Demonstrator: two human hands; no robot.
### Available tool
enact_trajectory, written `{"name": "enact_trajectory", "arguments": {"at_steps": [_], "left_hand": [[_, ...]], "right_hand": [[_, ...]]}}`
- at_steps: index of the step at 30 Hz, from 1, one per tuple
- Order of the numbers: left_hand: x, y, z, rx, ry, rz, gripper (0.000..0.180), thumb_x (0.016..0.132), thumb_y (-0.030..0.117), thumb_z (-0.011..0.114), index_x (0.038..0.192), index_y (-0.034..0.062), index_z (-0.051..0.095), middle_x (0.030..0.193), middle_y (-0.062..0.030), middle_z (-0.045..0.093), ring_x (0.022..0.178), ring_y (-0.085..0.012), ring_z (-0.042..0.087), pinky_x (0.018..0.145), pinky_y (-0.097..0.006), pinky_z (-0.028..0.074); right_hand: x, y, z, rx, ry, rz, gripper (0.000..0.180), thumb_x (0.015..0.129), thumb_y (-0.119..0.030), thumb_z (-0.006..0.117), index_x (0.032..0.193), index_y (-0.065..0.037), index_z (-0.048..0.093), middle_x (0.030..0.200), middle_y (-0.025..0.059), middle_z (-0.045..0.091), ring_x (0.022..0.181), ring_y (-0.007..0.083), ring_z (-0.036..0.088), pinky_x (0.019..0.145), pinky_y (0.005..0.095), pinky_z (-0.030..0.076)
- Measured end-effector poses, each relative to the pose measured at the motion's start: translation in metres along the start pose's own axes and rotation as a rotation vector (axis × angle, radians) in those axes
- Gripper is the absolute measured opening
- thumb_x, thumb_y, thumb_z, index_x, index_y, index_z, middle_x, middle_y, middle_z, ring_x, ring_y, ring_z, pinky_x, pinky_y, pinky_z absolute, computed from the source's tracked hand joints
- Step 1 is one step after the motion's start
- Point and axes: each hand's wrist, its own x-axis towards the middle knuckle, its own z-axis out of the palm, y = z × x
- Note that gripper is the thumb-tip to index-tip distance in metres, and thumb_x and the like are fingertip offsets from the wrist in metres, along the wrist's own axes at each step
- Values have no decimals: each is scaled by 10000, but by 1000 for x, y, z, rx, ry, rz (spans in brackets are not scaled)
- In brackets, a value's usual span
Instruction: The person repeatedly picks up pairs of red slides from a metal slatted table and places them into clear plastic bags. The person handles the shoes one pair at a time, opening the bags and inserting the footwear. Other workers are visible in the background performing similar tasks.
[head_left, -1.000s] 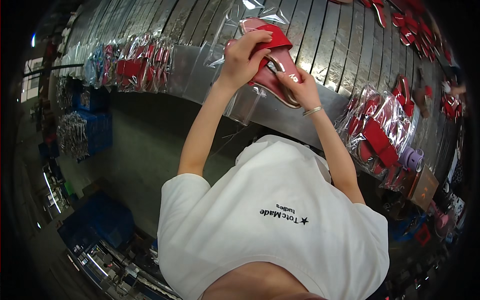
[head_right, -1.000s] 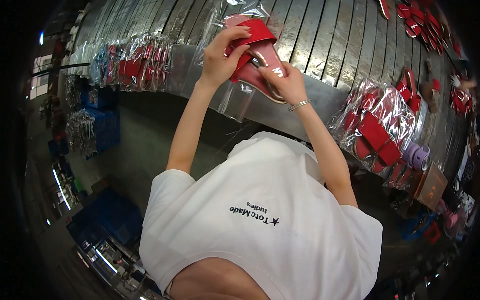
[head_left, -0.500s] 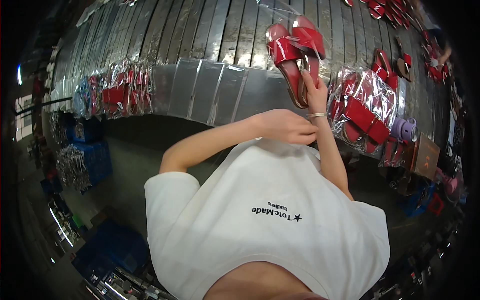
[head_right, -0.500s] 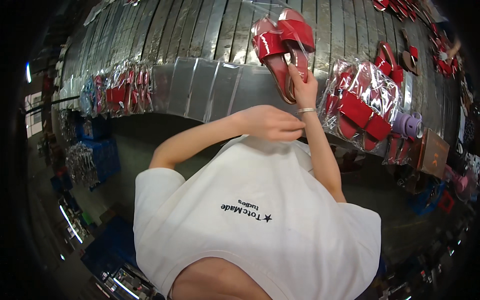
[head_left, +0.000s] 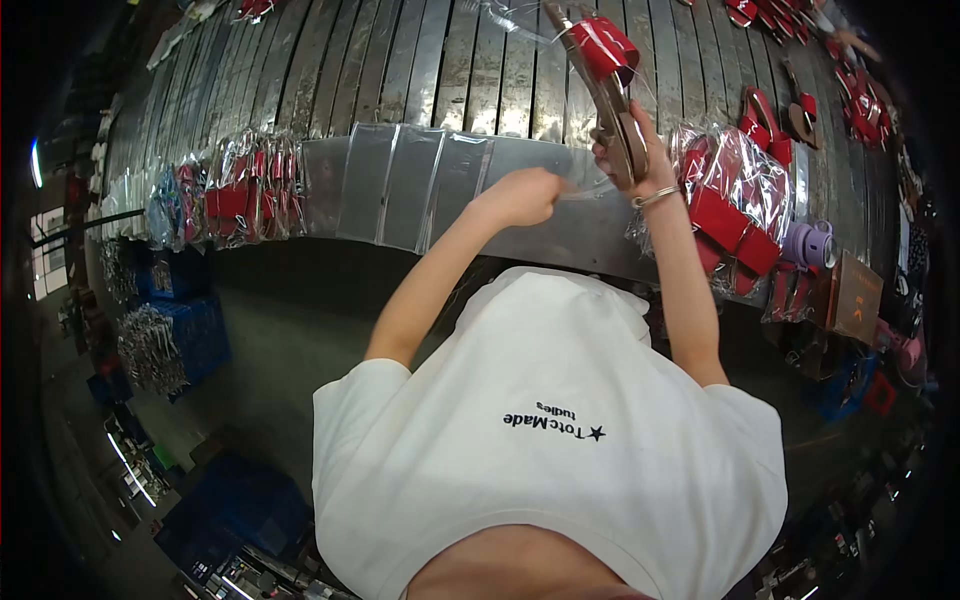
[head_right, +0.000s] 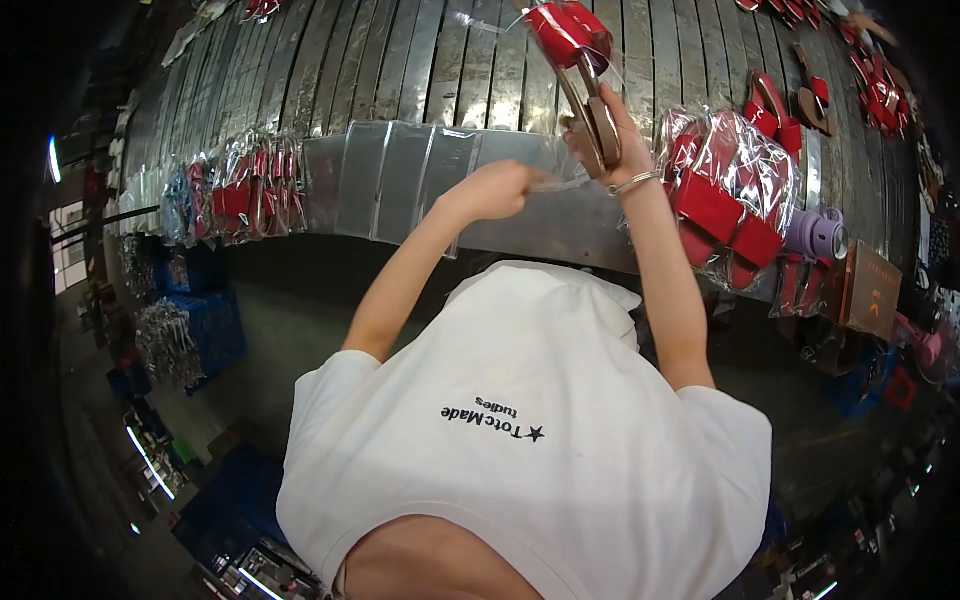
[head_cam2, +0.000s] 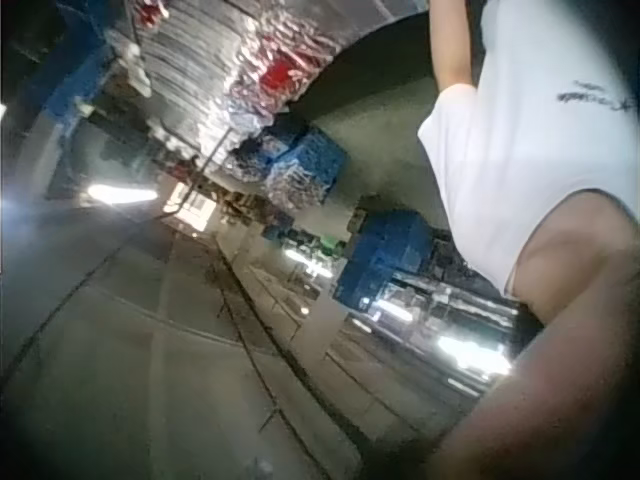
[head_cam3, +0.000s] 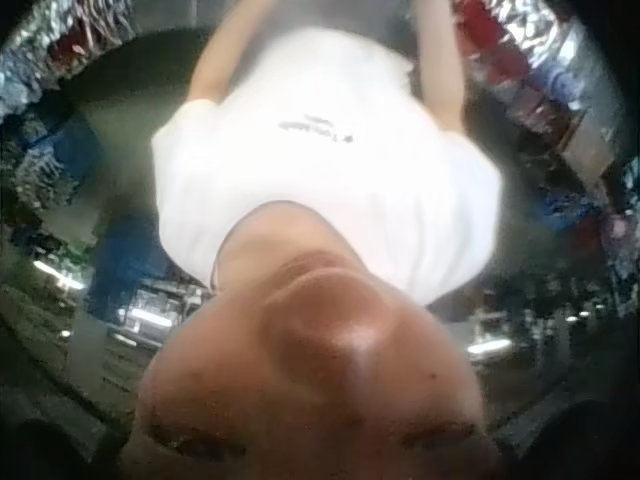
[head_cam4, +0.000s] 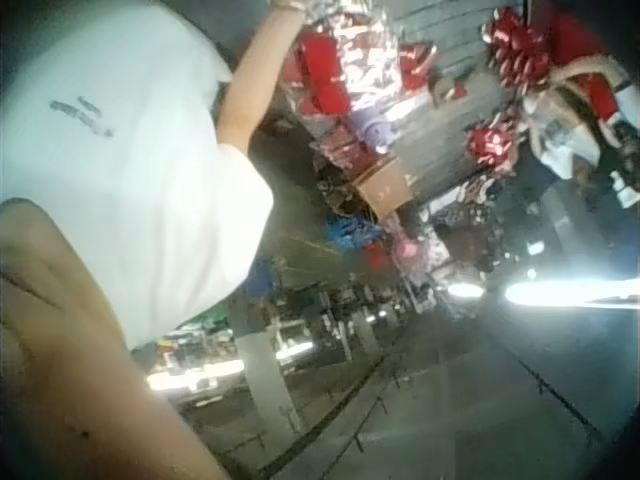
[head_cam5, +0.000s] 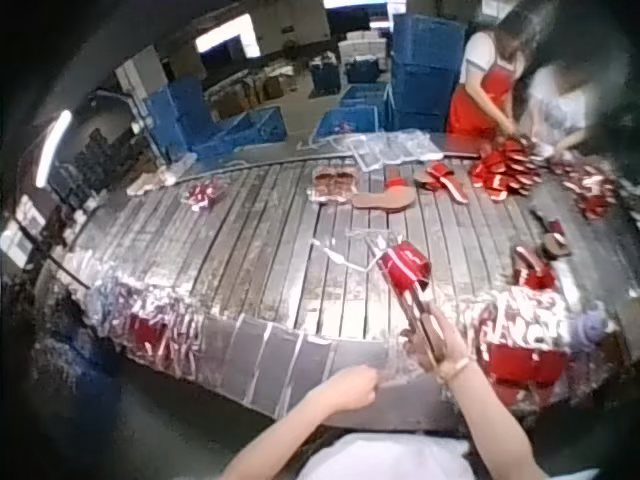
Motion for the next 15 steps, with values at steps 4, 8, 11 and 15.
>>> {"name": "enact_trajectory", "arguments": {"at_steps": [4,8,11,15], "left_hand": [[-20,26,18,23,65,-110,448,738,-6,459,1164,54,584,996,-249,619,925,-354,605,821,-392,485],[-20,-4,23,-1136,377,-104,719,690,-70,627,1341,116,384,1089,-167,586,997,-290,601,849,-400,505],[-6,-18,46,-1519,403,-227,684,692,-92,665,1291,88,389,1022,-112,588,954,-244,614,792,-361,533],[-26,-54,120,-1601,324,-357,446,744,-97,639,1141,25,478,981,-113,615,882,-214,642,706,-316,553]], "right_hand": [[21,27,15,-191,325,-473,289,871,-333,625,923,-49,612,762,27,621,576,105,550,490,222,406],[26,49,19,-314,546,-607,215,838,-263,679,852,-57,620,673,-10,594,551,66,522,484,213,382],[56,95,-42,-300,472,-498,331,742,-251,762,940,-28,618,679,-3,591,570,72,525,523,214,401],[44,121,-116,-989,497,-295,619,605,-235,828,1103,0,546,903,84,614,774,187,591,712,305,474]]}}
